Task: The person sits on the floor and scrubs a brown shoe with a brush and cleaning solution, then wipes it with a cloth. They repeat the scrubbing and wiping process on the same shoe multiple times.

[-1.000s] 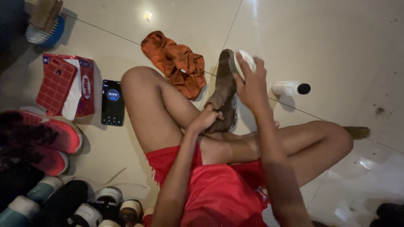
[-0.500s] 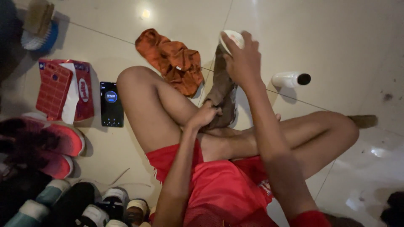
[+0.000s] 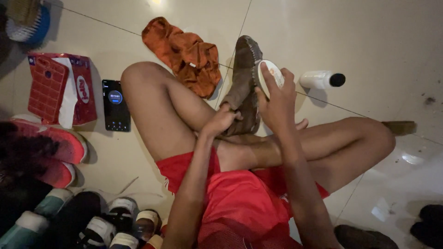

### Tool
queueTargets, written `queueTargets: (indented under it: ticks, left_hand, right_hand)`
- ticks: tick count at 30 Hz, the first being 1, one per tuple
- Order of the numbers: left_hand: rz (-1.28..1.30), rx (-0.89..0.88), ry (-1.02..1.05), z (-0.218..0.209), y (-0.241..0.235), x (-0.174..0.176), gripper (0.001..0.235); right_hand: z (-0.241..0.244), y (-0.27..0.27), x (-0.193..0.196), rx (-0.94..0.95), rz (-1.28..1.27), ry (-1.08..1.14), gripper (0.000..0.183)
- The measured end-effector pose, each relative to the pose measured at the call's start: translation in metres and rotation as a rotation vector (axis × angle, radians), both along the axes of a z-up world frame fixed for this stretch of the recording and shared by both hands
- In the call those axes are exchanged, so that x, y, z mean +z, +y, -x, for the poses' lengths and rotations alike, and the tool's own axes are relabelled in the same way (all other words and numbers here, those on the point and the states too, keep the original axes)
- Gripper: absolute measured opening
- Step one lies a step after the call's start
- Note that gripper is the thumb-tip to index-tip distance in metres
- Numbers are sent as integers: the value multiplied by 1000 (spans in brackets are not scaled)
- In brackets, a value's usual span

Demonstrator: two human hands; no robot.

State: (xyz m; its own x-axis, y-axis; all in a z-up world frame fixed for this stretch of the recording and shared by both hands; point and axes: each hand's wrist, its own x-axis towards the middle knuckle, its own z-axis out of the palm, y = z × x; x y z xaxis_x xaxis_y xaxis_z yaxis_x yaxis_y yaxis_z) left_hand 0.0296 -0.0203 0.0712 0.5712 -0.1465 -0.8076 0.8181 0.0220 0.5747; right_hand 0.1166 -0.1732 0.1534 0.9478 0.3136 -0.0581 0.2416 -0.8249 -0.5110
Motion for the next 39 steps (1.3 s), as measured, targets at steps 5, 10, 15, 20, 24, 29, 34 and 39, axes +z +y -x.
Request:
queueTargets:
  ticks: [5,10,15,20,24,29,34,39]
  left_hand:
    - [-12,-28,-39,-6,3,30,75]
    - [-47,-77,-10,-1,-6,-30,81]
    - [-5,36,-27,-3,-15,-17,76]
    - [58,70,-119,15,-3,-27,61]
    - [54,81,-88,-5,-7,20,71]
    - [6,73,-71,9,-5,-54,74]
    - [324,250,-234,7,6,-43,12]
    - [364,553,-73,11,13,-33,43]
  right_hand:
    - [-43,17,-14,64,59,-147,59]
    - [-84,35,-16,86,25,-77,54]
    - [-53,26,-1,34,-97,-12,55]
    - [17,-3,-17,-25,-123,3,63]
    - [53,-11,-22,-109,-236,12,63]
    - [14,1,-17,-102,-206,41,59]
    - [-38,9,-21,32,-235,59,51]
    - [-39,18,-23,-15,-361,238,53]
